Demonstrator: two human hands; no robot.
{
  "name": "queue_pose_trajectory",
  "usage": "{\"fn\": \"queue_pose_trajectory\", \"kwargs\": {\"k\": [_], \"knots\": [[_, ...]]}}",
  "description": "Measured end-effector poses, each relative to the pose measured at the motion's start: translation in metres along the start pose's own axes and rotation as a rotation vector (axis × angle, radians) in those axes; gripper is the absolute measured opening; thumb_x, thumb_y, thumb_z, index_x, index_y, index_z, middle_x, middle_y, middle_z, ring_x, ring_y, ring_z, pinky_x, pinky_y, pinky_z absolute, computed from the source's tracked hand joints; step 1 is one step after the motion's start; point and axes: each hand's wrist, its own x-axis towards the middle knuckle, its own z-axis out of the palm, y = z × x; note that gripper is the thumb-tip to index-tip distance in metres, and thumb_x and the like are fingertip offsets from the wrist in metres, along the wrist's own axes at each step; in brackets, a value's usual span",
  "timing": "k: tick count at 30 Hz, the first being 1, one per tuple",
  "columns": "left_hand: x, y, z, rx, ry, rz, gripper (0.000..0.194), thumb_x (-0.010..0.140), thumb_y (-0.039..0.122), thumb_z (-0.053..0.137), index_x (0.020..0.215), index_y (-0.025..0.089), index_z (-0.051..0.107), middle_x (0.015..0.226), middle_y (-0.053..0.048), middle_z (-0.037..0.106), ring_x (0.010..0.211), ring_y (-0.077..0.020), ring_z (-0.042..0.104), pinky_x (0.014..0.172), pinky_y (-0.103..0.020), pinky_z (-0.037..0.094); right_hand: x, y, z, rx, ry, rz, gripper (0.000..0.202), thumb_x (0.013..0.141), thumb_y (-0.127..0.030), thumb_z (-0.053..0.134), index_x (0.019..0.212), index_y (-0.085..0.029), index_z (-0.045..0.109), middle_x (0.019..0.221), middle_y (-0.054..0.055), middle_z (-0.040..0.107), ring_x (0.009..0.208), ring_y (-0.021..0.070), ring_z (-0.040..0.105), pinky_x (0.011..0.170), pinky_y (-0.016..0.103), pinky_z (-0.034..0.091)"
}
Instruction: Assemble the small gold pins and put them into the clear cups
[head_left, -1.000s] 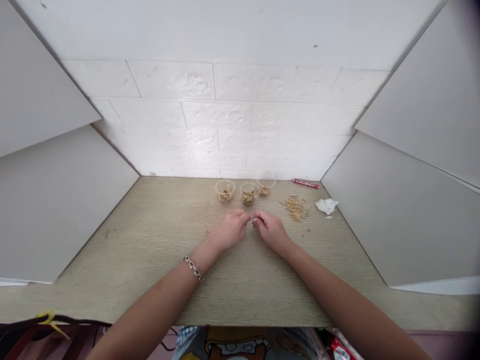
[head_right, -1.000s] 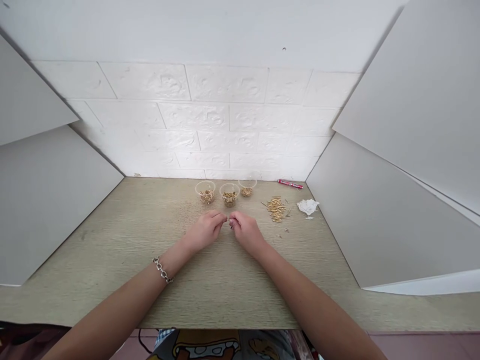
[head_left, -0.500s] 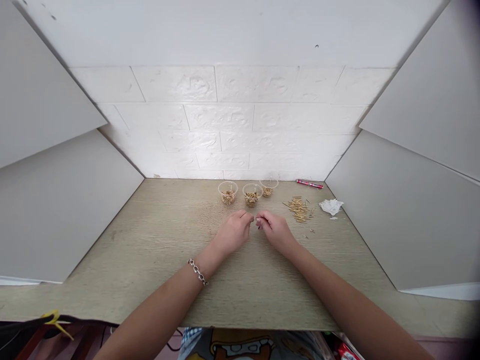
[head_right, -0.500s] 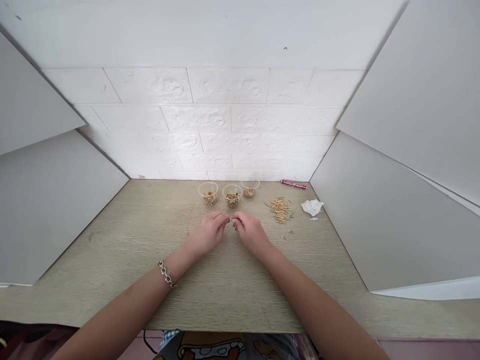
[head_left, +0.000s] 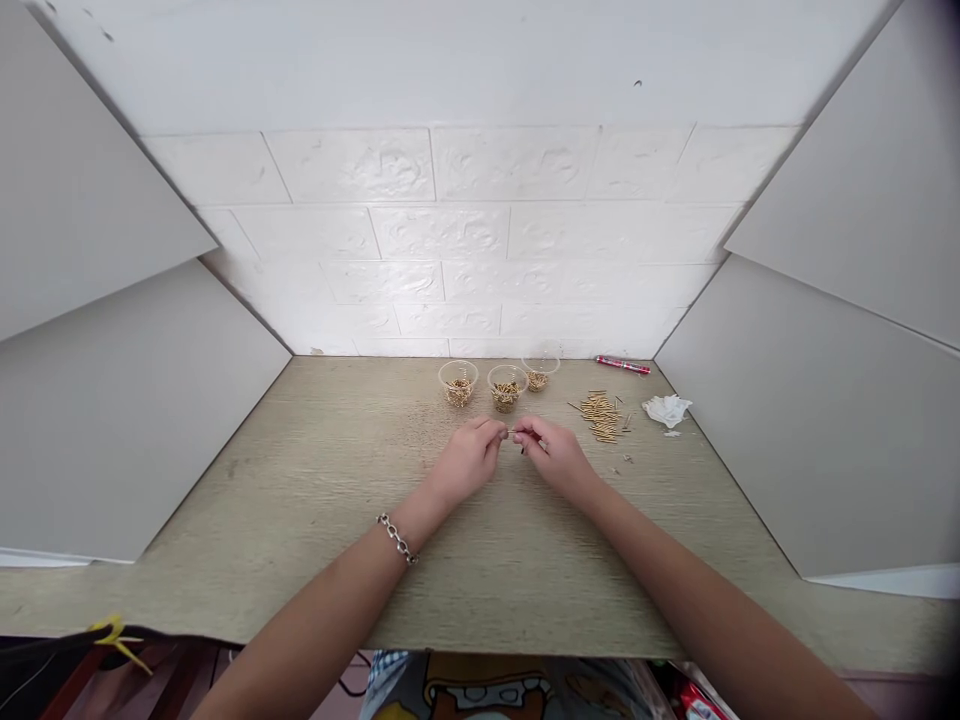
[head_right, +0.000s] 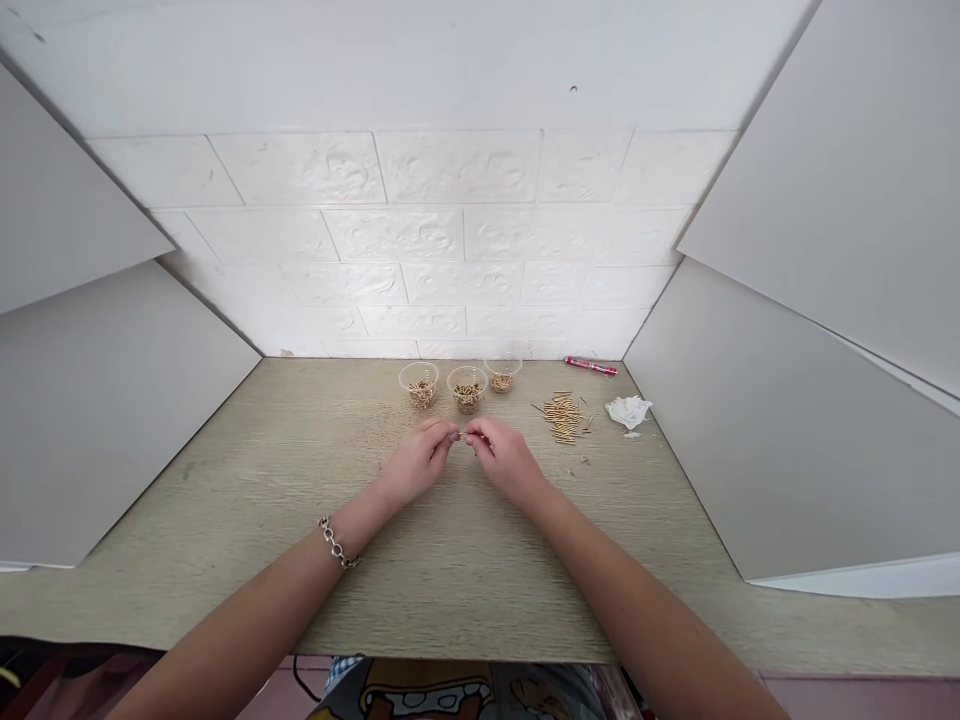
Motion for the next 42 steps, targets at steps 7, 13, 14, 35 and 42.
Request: {"fn": "queue_pose_trajectory", "kwargs": {"k": [7, 13, 14, 35, 42], "knots": [[0.0001, 0.0006, -0.0020, -0.013, -0.024, 0.023, 0.023, 0.083, 0.018, 0.031, 0.079, 0.016, 0.054, 0.075, -0.004, 0.054, 0.073, -0.0126, 0.048, 0.067, -0.024, 0.039, -0.0022, -0.0033, 0.0012, -0.020, 0.056, -0.012, 0.015, 0.079, -0.025, 0.042, 0.076, -0.020, 0.055, 0.065, 0.000, 0.055, 0.062, 0.0121, 0.049, 0.059, 0.022, 0.036], [-0.0001, -0.0004, -0.0036, 0.058, -0.043, 0.078, 0.023, 0.082, 0.015, 0.031, 0.079, 0.015, 0.054, 0.075, -0.004, 0.053, 0.073, -0.0128, 0.048, 0.067, -0.024, 0.038, -0.0028, -0.0029, 0.0031, -0.043, 0.045, -0.049, 0.016, 0.079, -0.020, 0.039, 0.074, -0.019, 0.054, 0.063, -0.001, 0.054, 0.061, 0.0118, 0.049, 0.059, 0.022, 0.035], [0.0000, -0.0006, -0.0037, 0.071, -0.047, 0.084, 0.023, 0.082, 0.015, 0.031, 0.079, 0.015, 0.054, 0.075, -0.004, 0.053, 0.073, -0.0128, 0.047, 0.067, -0.024, 0.038, -0.0028, -0.0025, 0.0033, -0.050, 0.042, -0.055, 0.016, 0.079, -0.019, 0.039, 0.074, -0.019, 0.054, 0.063, -0.001, 0.054, 0.061, 0.0118, 0.049, 0.059, 0.021, 0.035], [-0.0002, 0.0008, -0.0079, 0.262, -0.089, 0.195, 0.020, 0.080, 0.012, 0.033, 0.082, 0.014, 0.053, 0.075, -0.005, 0.052, 0.073, -0.0139, 0.046, 0.071, -0.026, 0.039, -0.0063, -0.0041, 0.0025, -0.272, 0.015, -0.187, 0.020, 0.083, -0.019, 0.031, 0.077, -0.019, 0.050, 0.070, 0.002, 0.052, 0.067, 0.0133, 0.047, 0.061, 0.023, 0.036], [0.0024, 0.0001, -0.0012, 0.030, -0.029, 0.035, 0.023, 0.082, 0.017, 0.032, 0.077, 0.015, 0.055, 0.073, -0.004, 0.054, 0.072, -0.0130, 0.049, 0.066, -0.024, 0.038, -0.0043, -0.0041, 0.0087, -0.041, 0.107, 0.005, 0.014, 0.079, -0.022, 0.040, 0.077, -0.019, 0.053, 0.065, -0.001, 0.056, 0.062, 0.0118, 0.051, 0.059, 0.023, 0.038]]}}
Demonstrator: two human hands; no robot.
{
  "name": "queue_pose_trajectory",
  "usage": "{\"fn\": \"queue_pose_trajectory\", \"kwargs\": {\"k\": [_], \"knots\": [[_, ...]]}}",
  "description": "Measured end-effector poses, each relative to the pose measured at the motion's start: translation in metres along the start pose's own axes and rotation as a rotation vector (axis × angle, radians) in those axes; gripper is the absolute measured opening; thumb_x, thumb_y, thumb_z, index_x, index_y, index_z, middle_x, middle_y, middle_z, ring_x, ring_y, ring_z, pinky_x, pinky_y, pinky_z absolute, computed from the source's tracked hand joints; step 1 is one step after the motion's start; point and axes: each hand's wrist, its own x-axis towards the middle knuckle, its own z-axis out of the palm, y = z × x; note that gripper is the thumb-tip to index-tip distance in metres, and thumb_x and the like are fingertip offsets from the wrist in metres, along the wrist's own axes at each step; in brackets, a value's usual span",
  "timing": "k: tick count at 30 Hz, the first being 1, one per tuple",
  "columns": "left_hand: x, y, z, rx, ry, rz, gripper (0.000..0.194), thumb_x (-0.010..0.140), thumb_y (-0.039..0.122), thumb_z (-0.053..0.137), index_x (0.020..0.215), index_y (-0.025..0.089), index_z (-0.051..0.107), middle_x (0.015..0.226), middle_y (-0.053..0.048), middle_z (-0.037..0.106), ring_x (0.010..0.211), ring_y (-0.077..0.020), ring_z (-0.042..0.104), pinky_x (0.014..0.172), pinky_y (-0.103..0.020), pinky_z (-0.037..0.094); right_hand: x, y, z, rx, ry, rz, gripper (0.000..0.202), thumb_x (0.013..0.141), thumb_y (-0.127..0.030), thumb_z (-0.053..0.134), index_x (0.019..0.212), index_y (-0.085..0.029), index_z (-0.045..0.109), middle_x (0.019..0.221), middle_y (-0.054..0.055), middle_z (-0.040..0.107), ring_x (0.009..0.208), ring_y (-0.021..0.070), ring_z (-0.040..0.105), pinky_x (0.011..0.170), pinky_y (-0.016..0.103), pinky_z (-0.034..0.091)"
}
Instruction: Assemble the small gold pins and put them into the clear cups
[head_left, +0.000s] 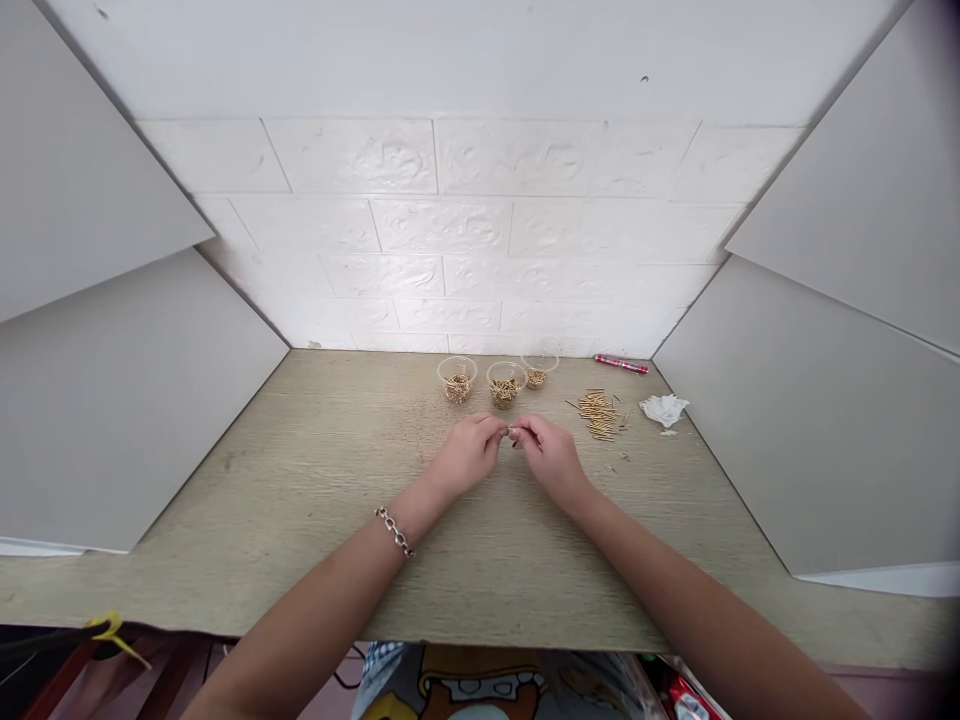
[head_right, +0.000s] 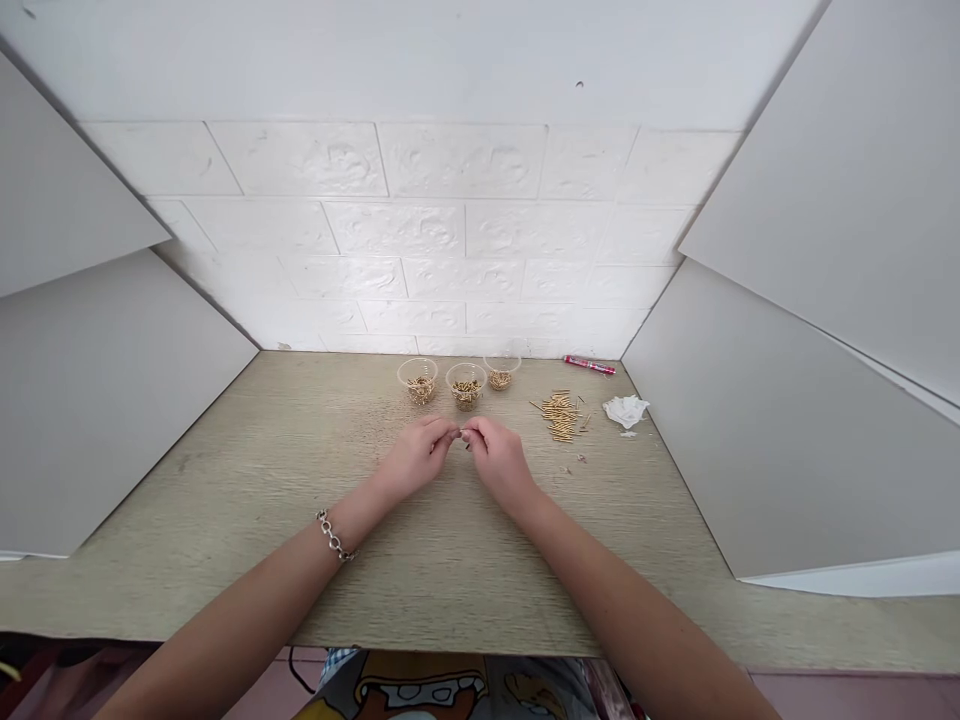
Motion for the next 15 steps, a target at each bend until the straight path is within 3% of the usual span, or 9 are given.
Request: {"fn": "queue_pose_trajectory", "kwargs": {"k": [4, 9, 15], "knots": [[0.0036, -0.0016, 0.0032, -0.174, -0.017, -0.129, 0.023, 0.080, 0.021, 0.036, 0.068, 0.015, 0.055, 0.068, -0.002, 0.056, 0.067, -0.0122, 0.049, 0.063, -0.024, 0.036, 0.0021, 0.0014, 0.0043, 0.132, 0.015, 0.108, 0.013, 0.077, -0.025, 0.042, 0.077, -0.019, 0.054, 0.065, -0.001, 0.057, 0.059, 0.0113, 0.052, 0.057, 0.023, 0.040], [0.0079, -0.0031, 0.0024, -0.571, -0.053, -0.416, 0.025, 0.076, 0.031, 0.041, 0.066, 0.014, 0.056, 0.061, 0.000, 0.053, 0.057, -0.0097, 0.046, 0.054, -0.022, 0.034, 0.0024, 0.0008, 0.0038, 0.144, 0.051, 0.128, 0.019, 0.076, -0.031, 0.046, 0.089, -0.019, 0.052, 0.077, 0.002, 0.058, 0.063, 0.0123, 0.053, 0.056, 0.024, 0.042], [0.0074, -0.0065, 0.0061, -1.075, -0.090, -0.625, 0.024, 0.069, 0.035, 0.051, 0.071, 0.012, 0.057, 0.059, 0.001, 0.050, 0.049, -0.0058, 0.041, 0.047, -0.019, 0.030, 0.0008, -0.0023, 0.0013, 0.013, 0.090, -0.111, 0.016, 0.078, -0.025, 0.045, 0.088, -0.020, 0.056, 0.082, 0.004, 0.058, 0.074, 0.0140, 0.054, 0.068, 0.027, 0.043]]}}
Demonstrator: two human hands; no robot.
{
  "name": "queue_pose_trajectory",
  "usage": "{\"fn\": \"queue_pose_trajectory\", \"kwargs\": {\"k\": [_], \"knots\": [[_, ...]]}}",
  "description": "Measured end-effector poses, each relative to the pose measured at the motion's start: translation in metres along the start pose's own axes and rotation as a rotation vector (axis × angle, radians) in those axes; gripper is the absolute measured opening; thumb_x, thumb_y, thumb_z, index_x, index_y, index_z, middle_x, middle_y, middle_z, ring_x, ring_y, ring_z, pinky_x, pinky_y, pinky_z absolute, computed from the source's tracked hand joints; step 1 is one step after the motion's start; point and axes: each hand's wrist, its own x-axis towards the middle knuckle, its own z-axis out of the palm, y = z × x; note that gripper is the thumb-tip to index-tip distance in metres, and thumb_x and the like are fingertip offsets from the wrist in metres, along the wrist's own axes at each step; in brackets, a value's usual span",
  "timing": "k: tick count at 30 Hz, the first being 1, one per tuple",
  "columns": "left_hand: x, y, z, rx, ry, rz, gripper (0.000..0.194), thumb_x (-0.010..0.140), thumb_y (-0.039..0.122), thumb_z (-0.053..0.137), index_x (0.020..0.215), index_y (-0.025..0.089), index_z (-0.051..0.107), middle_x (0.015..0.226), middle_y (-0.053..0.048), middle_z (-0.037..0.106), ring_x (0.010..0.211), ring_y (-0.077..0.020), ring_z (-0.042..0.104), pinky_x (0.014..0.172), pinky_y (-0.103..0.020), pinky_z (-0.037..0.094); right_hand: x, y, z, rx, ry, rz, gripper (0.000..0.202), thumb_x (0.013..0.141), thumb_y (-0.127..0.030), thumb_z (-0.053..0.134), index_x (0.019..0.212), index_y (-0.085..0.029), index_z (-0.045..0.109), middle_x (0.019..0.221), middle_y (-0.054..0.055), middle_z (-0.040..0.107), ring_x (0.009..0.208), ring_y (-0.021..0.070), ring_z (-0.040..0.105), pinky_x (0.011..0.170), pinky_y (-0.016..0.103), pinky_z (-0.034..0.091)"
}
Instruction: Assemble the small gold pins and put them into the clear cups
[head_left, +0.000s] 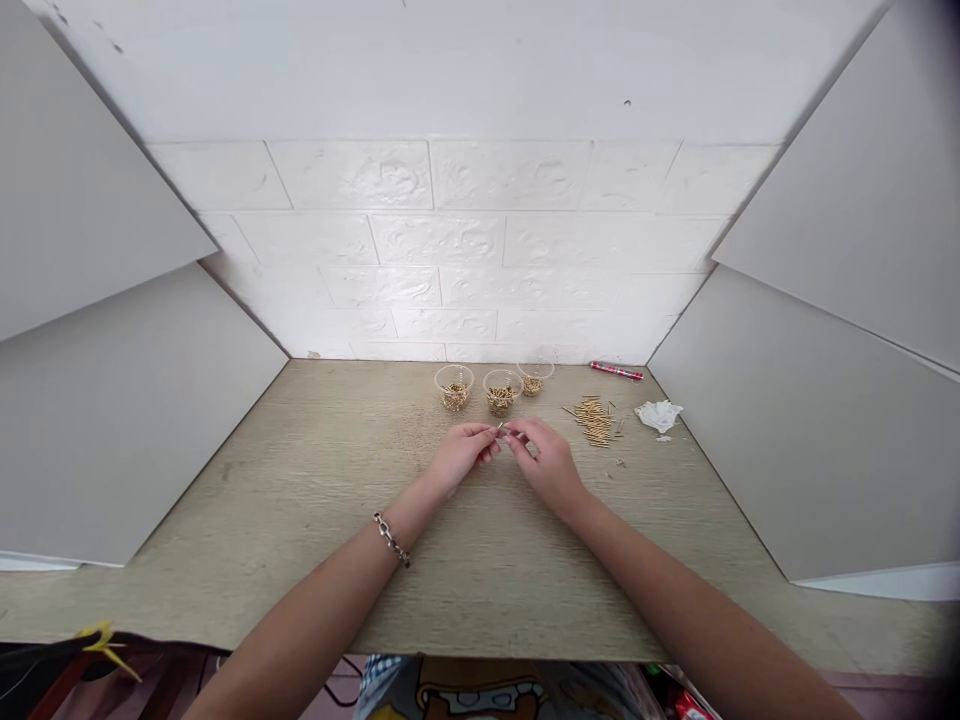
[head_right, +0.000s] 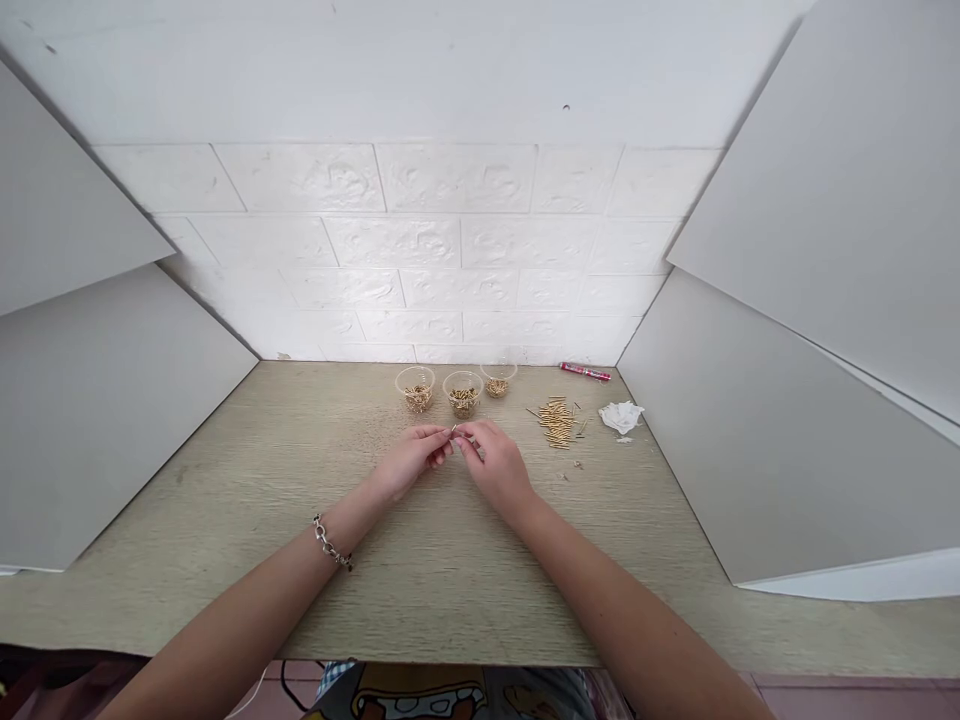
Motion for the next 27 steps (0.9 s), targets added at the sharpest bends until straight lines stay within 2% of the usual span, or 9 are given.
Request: {"fn": "queue_pose_trajectory", "kwargs": {"k": [3, 10, 19, 27], "knots": [[-0.0004, -0.0030, 0.0002, -0.084, -0.043, -0.047, 0.020, 0.067, 0.032, 0.054, 0.067, 0.012, 0.056, 0.060, 0.001, 0.051, 0.049, -0.0051, 0.041, 0.047, -0.019, 0.029, -0.0001, 0.0017, 0.0008, -0.022, -0.017, -0.050, 0.017, 0.078, -0.023, 0.044, 0.086, -0.020, 0.059, 0.084, 0.004, 0.059, 0.078, 0.0145, 0.054, 0.070, 0.028, 0.043], [-0.0015, -0.0022, -0.0011, -0.106, -0.105, -0.061, 0.020, 0.068, 0.032, 0.054, 0.066, 0.012, 0.056, 0.059, 0.002, 0.050, 0.050, -0.0045, 0.042, 0.049, -0.019, 0.031, 0.0005, 0.0065, 0.0025, -0.070, -0.059, -0.048, 0.019, 0.078, -0.025, 0.046, 0.088, -0.020, 0.061, 0.085, 0.004, 0.059, 0.078, 0.0141, 0.054, 0.072, 0.027, 0.044], [-0.0046, 0.0029, -0.0018, 0.033, -0.124, -0.086, 0.027, 0.071, 0.040, 0.049, 0.068, 0.013, 0.053, 0.059, 0.002, 0.051, 0.054, -0.0068, 0.046, 0.056, -0.022, 0.037, -0.0006, 0.0014, -0.0006, -0.159, -0.129, -0.025, 0.018, 0.078, -0.026, 0.046, 0.084, -0.022, 0.062, 0.080, 0.003, 0.058, 0.073, 0.0142, 0.053, 0.070, 0.027, 0.042], [-0.0072, 0.0049, -0.0020, 0.081, -0.148, -0.062, 0.037, 0.074, 0.048, 0.043, 0.071, 0.012, 0.053, 0.063, 0.000, 0.052, 0.056, -0.0075, 0.048, 0.057, -0.022, 0.039, 0.0008, 0.0002, -0.0018, -0.125, -0.094, -0.026, 0.017, 0.078, -0.026, 0.046, 0.080, -0.021, 0.063, 0.077, 0.003, 0.059, 0.072, 0.0139, 0.053, 0.069, 0.026, 0.041]]}}
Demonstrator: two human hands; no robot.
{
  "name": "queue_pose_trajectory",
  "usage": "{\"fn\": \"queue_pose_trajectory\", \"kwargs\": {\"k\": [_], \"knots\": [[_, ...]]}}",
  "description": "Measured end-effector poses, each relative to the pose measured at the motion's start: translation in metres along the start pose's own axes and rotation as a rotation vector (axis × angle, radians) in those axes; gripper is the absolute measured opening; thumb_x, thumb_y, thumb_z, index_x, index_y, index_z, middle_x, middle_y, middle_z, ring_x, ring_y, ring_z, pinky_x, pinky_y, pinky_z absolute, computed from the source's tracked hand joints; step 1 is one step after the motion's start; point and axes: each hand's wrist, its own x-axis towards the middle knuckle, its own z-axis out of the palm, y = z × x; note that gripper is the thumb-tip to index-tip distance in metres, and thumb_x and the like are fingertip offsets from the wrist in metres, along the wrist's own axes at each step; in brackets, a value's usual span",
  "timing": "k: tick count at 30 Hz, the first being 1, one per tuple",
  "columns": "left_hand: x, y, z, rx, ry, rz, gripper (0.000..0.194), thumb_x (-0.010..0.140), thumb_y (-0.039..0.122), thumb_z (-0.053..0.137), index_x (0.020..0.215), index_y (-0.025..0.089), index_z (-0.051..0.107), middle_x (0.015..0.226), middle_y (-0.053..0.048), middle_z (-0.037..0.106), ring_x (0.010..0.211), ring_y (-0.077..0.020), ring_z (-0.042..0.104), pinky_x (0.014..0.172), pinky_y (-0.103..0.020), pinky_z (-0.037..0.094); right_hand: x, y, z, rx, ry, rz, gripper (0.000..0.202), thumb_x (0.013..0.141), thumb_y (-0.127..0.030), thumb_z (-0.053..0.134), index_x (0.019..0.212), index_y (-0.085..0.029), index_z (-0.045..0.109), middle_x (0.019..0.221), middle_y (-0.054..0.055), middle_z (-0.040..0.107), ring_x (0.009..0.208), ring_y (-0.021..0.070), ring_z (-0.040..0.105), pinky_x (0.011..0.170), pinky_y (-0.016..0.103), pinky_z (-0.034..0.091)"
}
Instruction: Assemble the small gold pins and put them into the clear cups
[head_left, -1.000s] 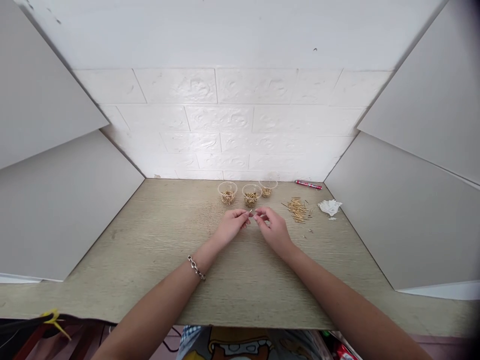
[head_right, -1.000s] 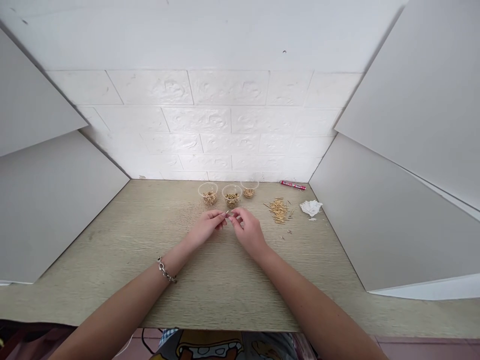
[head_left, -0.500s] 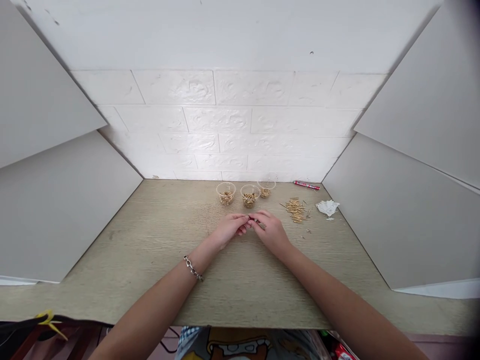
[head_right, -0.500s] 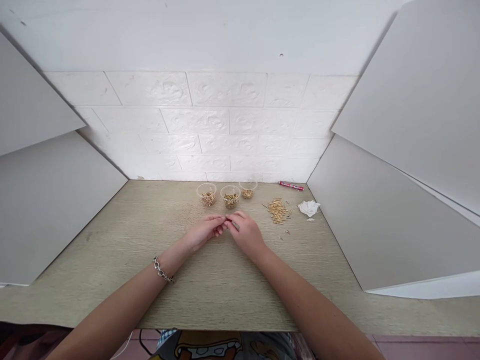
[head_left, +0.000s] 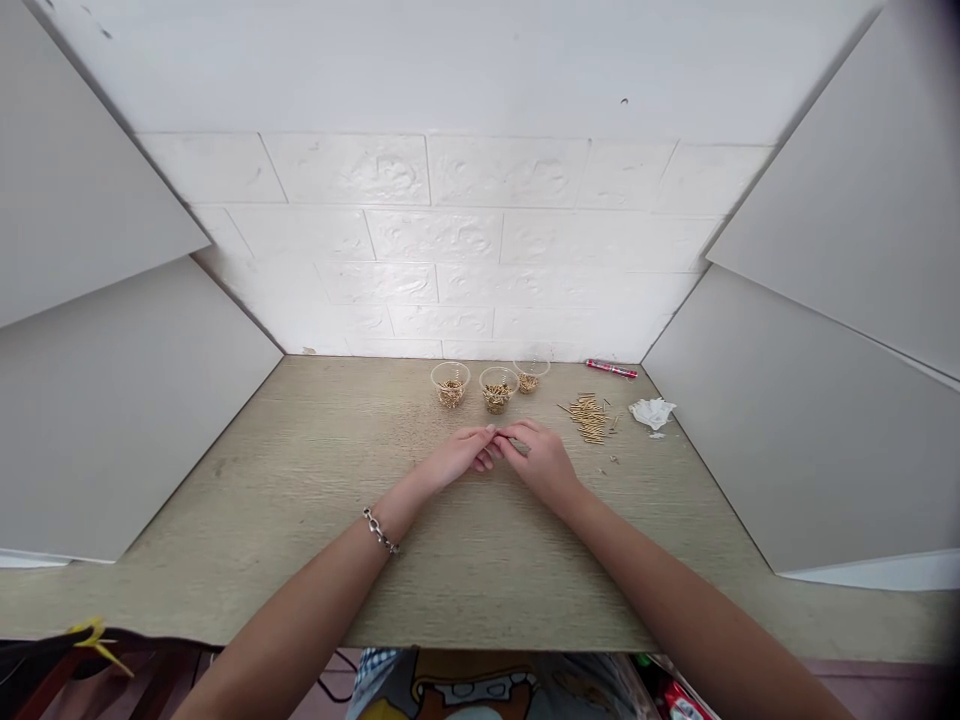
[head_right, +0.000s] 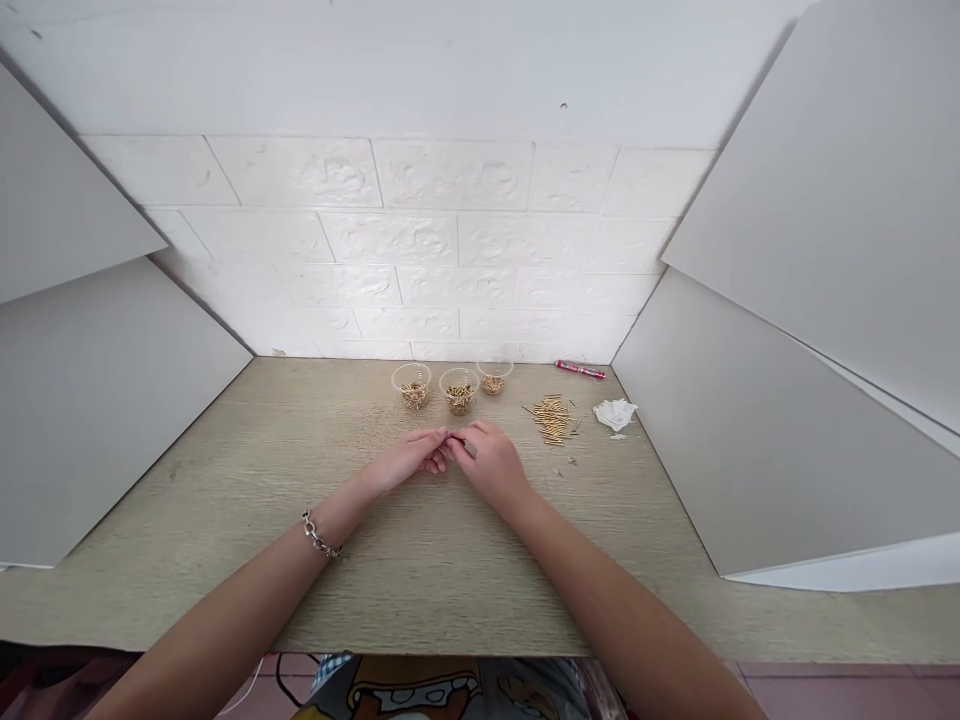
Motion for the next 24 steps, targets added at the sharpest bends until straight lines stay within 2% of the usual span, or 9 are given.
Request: {"fn": "queue_pose_trajectory", "kwargs": {"k": [7, 13, 19, 24], "knots": [[-0.001, 0.002, 0.000, 0.119, -0.042, -0.042, 0.046, 0.074, 0.053, 0.038, 0.079, 0.011, 0.058, 0.067, -0.002, 0.055, 0.055, -0.0077, 0.048, 0.055, -0.022, 0.038, 0.003, 0.012, 0.004, 0.021, 0.042, 0.055, 0.018, 0.078, -0.024, 0.045, 0.079, -0.020, 0.062, 0.079, 0.003, 0.059, 0.074, 0.0140, 0.052, 0.069, 0.026, 0.040], [-0.003, 0.002, -0.001, 0.210, -0.060, -0.067, 0.051, 0.074, 0.054, 0.035, 0.076, 0.011, 0.061, 0.062, -0.003, 0.055, 0.051, -0.0078, 0.046, 0.051, -0.021, 0.035, 0.009, 0.026, 0.004, -0.032, -0.023, 0.087, 0.016, 0.078, -0.020, 0.043, 0.071, -0.018, 0.058, 0.072, 0.002, 0.056, 0.070, 0.0130, 0.049, 0.065, 0.025, 0.037], [0.003, -0.002, -0.004, 0.219, 0.025, -0.035, 0.050, 0.073, 0.055, 0.036, 0.076, 0.011, 0.060, 0.060, -0.001, 0.053, 0.047, -0.0067, 0.042, 0.045, -0.019, 0.032, 0.014, 0.025, 0.003, -0.124, -0.024, 0.020, 0.017, 0.079, -0.020, 0.039, 0.069, -0.018, 0.053, 0.068, 0.001, 0.053, 0.069, 0.0135, 0.046, 0.065, 0.025, 0.033], [0.006, -0.003, -0.009, 0.228, 0.170, 0.061, 0.044, 0.072, 0.050, 0.039, 0.076, 0.012, 0.060, 0.059, 0.001, 0.050, 0.048, -0.0063, 0.041, 0.045, -0.019, 0.031, 0.011, 0.021, 0.007, -0.271, -0.065, -0.005, 0.017, 0.079, -0.021, 0.040, 0.064, -0.017, 0.048, 0.068, 0.001, 0.053, 0.070, 0.0136, 0.045, 0.075, 0.029, 0.027]]}}
